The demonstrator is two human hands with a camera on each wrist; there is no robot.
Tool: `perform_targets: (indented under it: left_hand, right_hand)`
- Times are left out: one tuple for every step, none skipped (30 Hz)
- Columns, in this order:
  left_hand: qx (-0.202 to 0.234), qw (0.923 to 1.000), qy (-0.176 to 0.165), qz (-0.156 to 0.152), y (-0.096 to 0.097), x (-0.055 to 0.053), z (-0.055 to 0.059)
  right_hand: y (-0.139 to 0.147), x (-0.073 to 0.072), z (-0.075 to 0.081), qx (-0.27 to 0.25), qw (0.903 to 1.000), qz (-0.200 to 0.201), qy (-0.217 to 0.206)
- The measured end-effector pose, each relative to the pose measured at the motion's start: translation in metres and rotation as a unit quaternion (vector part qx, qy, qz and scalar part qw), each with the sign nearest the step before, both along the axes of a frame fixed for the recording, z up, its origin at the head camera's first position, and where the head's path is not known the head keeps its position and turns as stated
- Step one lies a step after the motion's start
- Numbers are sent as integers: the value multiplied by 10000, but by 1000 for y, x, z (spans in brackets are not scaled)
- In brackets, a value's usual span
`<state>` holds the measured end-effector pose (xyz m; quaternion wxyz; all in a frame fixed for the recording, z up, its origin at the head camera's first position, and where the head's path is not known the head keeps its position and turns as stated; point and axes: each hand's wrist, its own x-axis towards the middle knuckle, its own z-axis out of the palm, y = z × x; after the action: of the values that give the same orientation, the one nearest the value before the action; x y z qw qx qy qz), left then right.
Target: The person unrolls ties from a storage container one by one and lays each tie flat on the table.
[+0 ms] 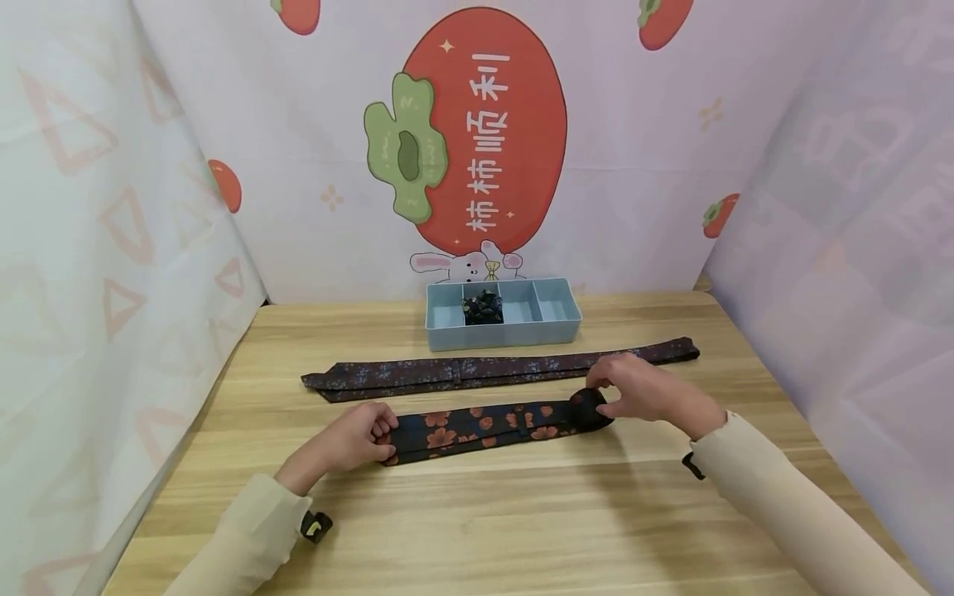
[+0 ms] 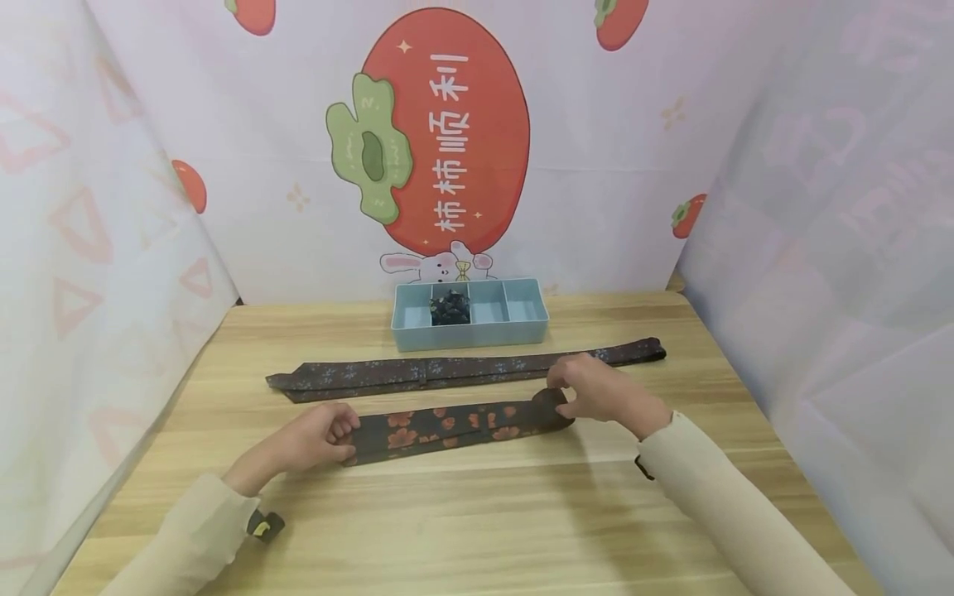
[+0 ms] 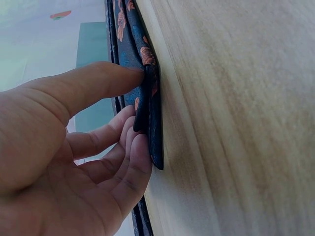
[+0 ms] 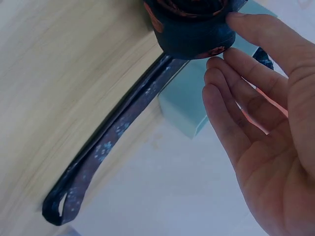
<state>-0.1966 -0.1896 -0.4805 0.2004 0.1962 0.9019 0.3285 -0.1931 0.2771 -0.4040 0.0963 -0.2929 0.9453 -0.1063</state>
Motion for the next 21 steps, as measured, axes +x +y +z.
perform_targets:
  left_hand:
    - [2, 10000, -16, 0, 0, 1, 0]
    - [1, 10000, -19, 8, 0, 1, 0]
    - [2, 10000, -17, 10, 0, 1, -1]
    - [9, 10000, -6, 10, 0, 1, -1]
    - [-2, 10000, 3, 11, 0, 2, -1]
    - [-8, 10000, 19, 12, 0, 2, -2]
    - [-14, 10000, 34, 13, 0, 2, -2]
    - [-9, 10000, 42, 20, 0, 1, -3]
    - [-6, 10000, 53, 19, 0, 1, -3]
    - [-13, 10000, 61, 18, 0, 1, -3]
    - [-20, 10000, 62, 13, -1, 1, -3]
    - [-14, 10000, 62, 4, -1, 1, -3]
    - [-9, 10000, 66, -8, -1, 1, -3]
    - [-5, 10000, 65, -20, -1, 0, -3]
    - [-3, 10000, 61, -31, -1, 0, -3]
    - [-7, 10000, 61, -40, 0, 0, -3]
    - [-7, 10000, 57, -47, 0, 0, -2]
    - [-8, 10000, 58, -51, 0, 0, -2]
    - [-10, 10000, 58, -51, 0, 0, -2]
    - [-20, 10000, 61, -52, 0, 0, -2]
    - [-14, 10000, 66, -55, 0, 0, -1]
  right_hand:
    - [3, 1, 0, 21, 10000, -27, 11]
    - [6, 2, 0, 57, 10000, -37, 27]
    - [9, 2, -1, 97, 9999, -55, 49]
    - [13, 3, -2, 139, 9999, -69, 71]
    - [15, 3, -3, 180, 9998, -102, 69]
    - [18, 3, -4, 229, 9996, -123, 75]
    - [20, 3, -6, 262, 9995, -135, 83]
    - [22, 3, -7, 290, 9994, -148, 84]
    - [24, 3, -9, 303, 9994, -175, 76]
    - [26, 2, -11, 300, 9993, -205, 70]
    - [28, 2, -13, 293, 9993, -235, 61]
    - [29, 2, -14, 275, 9992, -275, 51]
    - [31, 3, -14, 254, 9992, -293, 50]
    - [31, 3, -14, 253, 9992, -315, 54]
    - [32, 3, -13, 246, 9992, -311, 75]
    - [31, 3, -12, 242, 9992, -308, 114]
    - [29, 3, -9, 250, 9991, -286, 164]
    - [26, 3, -7, 253, 9991, -256, 214]
    - [23, 3, -4, 248, 9991, -188, 275]
    - [19, 3, -1, 231, 9991, -130, 320]
    - [15, 4, 1, 208, 9992, -75, 339]
